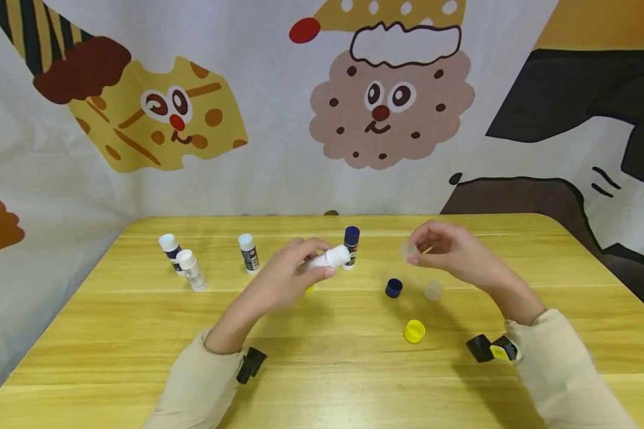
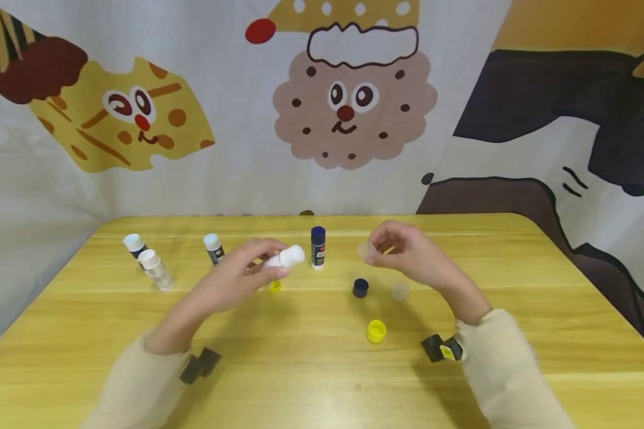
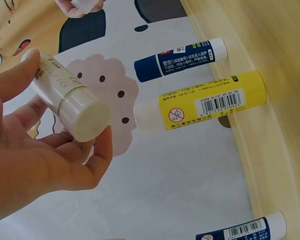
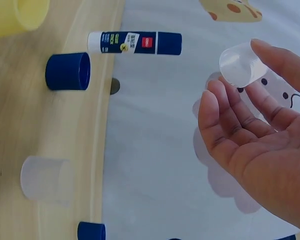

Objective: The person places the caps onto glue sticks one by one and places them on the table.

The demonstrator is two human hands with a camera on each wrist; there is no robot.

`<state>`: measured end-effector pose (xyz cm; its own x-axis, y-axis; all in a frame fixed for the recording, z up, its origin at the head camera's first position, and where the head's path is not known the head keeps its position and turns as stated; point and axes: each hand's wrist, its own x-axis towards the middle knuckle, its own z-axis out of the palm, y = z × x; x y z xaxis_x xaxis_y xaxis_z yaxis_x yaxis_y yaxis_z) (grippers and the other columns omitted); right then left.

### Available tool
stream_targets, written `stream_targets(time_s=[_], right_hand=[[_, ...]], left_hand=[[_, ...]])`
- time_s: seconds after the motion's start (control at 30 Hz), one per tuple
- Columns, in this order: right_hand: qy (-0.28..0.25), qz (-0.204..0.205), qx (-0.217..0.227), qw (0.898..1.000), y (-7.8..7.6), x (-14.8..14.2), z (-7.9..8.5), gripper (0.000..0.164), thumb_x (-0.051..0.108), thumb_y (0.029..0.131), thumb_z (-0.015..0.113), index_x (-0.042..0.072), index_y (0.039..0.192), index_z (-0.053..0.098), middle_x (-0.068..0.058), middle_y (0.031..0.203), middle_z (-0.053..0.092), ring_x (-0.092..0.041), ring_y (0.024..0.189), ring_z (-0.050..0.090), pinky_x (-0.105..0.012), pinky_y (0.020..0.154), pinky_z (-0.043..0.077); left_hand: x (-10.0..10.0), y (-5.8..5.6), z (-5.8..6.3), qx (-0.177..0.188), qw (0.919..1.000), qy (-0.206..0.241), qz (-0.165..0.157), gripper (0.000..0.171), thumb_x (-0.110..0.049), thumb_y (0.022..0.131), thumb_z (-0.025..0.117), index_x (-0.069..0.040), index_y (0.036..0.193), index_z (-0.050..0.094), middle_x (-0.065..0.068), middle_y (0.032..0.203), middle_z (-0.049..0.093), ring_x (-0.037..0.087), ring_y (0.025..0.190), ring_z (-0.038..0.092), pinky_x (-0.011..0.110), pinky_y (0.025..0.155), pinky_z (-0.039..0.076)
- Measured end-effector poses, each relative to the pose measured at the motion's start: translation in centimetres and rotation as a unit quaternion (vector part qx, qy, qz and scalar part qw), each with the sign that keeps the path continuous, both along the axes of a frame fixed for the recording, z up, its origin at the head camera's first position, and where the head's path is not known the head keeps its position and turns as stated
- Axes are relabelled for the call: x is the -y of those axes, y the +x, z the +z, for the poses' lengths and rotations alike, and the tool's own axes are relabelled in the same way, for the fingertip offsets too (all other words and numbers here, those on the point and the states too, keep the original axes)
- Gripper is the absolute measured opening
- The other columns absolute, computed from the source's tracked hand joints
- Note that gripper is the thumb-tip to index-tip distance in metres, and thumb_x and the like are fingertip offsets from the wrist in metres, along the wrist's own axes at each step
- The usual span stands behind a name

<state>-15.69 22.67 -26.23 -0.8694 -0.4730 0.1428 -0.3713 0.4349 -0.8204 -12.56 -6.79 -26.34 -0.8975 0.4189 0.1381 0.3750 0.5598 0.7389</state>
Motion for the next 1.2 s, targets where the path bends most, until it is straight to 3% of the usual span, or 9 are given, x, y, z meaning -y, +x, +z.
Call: stream_targets(time_s=[0.37,0.9,1.2], right_hand=[[0.006,0.019,-0.002,1.0,0.3,1.7,0.1,0.019,0.009,0.083,0.068,0.002,0.099,0.06,-0.011,0.097,0.058,-0.023,0.083,0.057,-0.028,0.07,0.05],[-0.031,0.039,0.013,0.999,0.9,4.4,0.1,0.022,0.002,0.081,0.067,0.001,0.102,0.059,-0.012,0.1,0.057,-0.026,0.085,0.057,-0.031,0.073,0.05],[-0.045,0.072,0.018,0.996,1.2,5.6,-0.2,0.022,0.0,0.081,0.066,0.001,0.102,0.06,-0.011,0.103,0.057,-0.026,0.086,0.057,-0.032,0.071,0.051]], left_hand=[[0.2,0.2,0.1,-0.014,0.9998,0.003,0.009,0.032,-0.023,0.086,0.065,-0.012,0.115,0.06,0.005,0.1,0.054,0.019,0.086,0.049,0.035,0.076,0.042],[0.1,0.2,0.0,-0.005,0.9998,-0.005,0.02,0.034,-0.024,0.084,0.067,-0.014,0.116,0.062,0.003,0.098,0.051,0.02,0.084,0.048,0.033,0.071,0.042],[-0.2,0.1,-0.4,-0.01,0.9997,-0.005,0.02,0.033,-0.023,0.083,0.068,-0.014,0.114,0.064,0.002,0.095,0.051,0.019,0.083,0.048,0.032,0.071,0.041]])
